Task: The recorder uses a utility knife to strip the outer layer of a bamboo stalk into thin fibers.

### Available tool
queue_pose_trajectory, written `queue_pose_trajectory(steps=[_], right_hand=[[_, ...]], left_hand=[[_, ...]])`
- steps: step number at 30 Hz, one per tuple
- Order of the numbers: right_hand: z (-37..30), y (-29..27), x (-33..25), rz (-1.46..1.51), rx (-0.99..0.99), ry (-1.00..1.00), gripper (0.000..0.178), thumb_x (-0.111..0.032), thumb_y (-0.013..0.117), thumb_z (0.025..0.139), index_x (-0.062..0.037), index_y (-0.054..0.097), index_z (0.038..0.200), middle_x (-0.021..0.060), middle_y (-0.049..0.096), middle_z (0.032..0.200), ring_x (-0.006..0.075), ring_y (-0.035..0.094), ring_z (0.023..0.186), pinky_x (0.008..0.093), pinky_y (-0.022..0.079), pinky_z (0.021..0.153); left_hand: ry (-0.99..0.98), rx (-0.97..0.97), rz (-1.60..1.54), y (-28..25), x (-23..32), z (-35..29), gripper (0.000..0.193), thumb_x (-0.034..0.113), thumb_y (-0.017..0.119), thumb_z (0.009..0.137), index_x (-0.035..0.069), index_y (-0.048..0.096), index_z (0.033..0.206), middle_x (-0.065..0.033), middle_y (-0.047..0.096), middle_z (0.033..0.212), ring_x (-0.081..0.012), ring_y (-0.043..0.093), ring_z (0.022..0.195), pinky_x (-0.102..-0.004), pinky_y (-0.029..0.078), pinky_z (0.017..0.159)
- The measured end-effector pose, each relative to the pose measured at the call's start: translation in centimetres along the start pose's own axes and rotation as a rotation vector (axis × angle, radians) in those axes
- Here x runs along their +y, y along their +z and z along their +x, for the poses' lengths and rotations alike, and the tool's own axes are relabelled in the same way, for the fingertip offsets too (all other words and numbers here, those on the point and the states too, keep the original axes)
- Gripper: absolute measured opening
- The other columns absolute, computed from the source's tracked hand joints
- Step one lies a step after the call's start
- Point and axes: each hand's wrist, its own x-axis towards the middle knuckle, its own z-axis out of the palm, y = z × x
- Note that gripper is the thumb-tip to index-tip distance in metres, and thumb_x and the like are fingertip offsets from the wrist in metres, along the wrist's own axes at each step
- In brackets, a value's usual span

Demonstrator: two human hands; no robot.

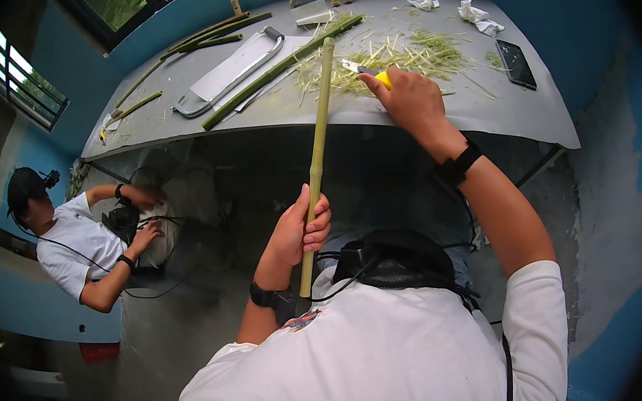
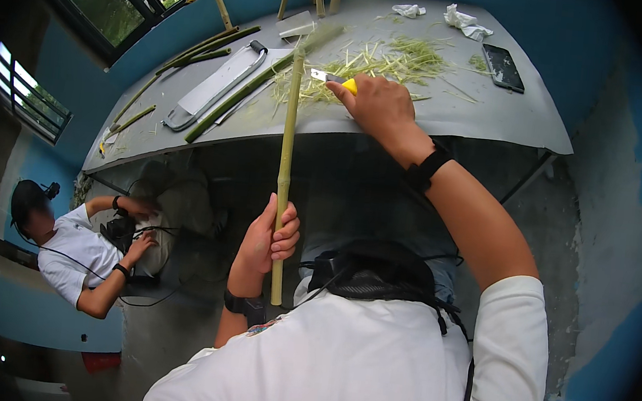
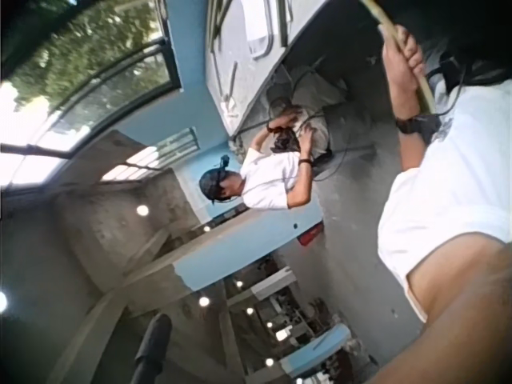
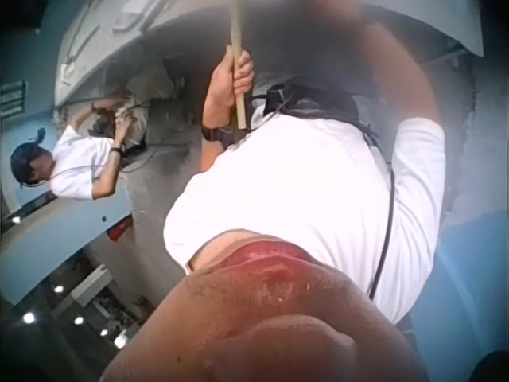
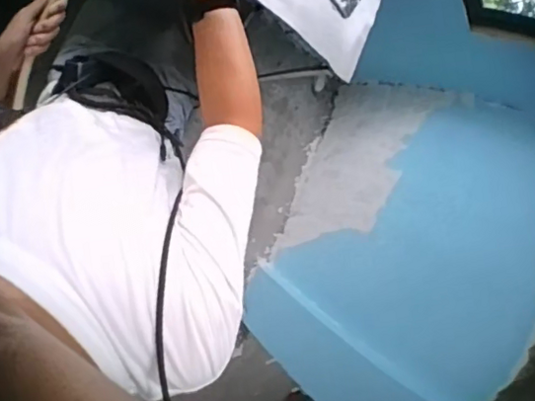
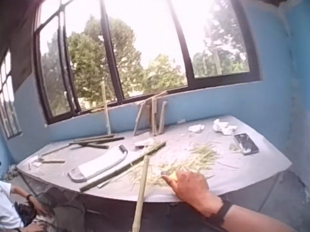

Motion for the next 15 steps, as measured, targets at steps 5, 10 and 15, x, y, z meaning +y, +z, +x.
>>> queue_pose_trajectory(steps=[5, 10, 15], right_hand=[[0.4, 0.3, 0.0, 0.014, 0.041, -0.019, 0.073, -0.073, 0.055, 0.108, -0.005, 0.074, 0.087, 0.0184, 0.074, 0.072, 0.0395, 0.076, 0.066, 0.0496, 0.061, 0.059], [0.6, -0.2, -0.8, 0.039, 0.027, -0.017, 0.072, -0.072, 0.058, 0.108, -0.0055, 0.069, 0.081, 0.019, 0.072, 0.068, 0.041, 0.075, 0.065, 0.052, 0.059, 0.058], [0.3, -0.4, -0.6, 0.058, 0.043, -0.058, 0.072, -0.072, 0.061, 0.106, -0.0068, 0.067, 0.077, 0.0178, 0.069, 0.065, 0.0404, 0.073, 0.062, 0.0509, 0.057, 0.057]], left_hand=[[0.112, 0.014, 0.175, -0.4, 1.7, 2.3, 0.048, 0.059, 0.041, 0.12, 0.014, 0.052, 0.108, 0.0052, 0.041, 0.076, -0.0039, 0.036, 0.055, -0.0214, 0.035, 0.048], [0.326, 0.186, 0.381, -1.5, 1.2, 4.8, 0.049, 0.057, 0.045, 0.12, 0.01, 0.059, 0.118, 0.0026, 0.049, 0.086, -0.0058, 0.044, 0.064, -0.0252, 0.042, 0.06], [0.359, 0.226, 0.46, -0.8, 2.6, 5.8, 0.051, 0.055, 0.045, 0.121, 0.008, 0.061, 0.125, 0.0035, 0.048, 0.086, -0.0055, 0.043, 0.065, -0.0227, 0.038, 0.057]])
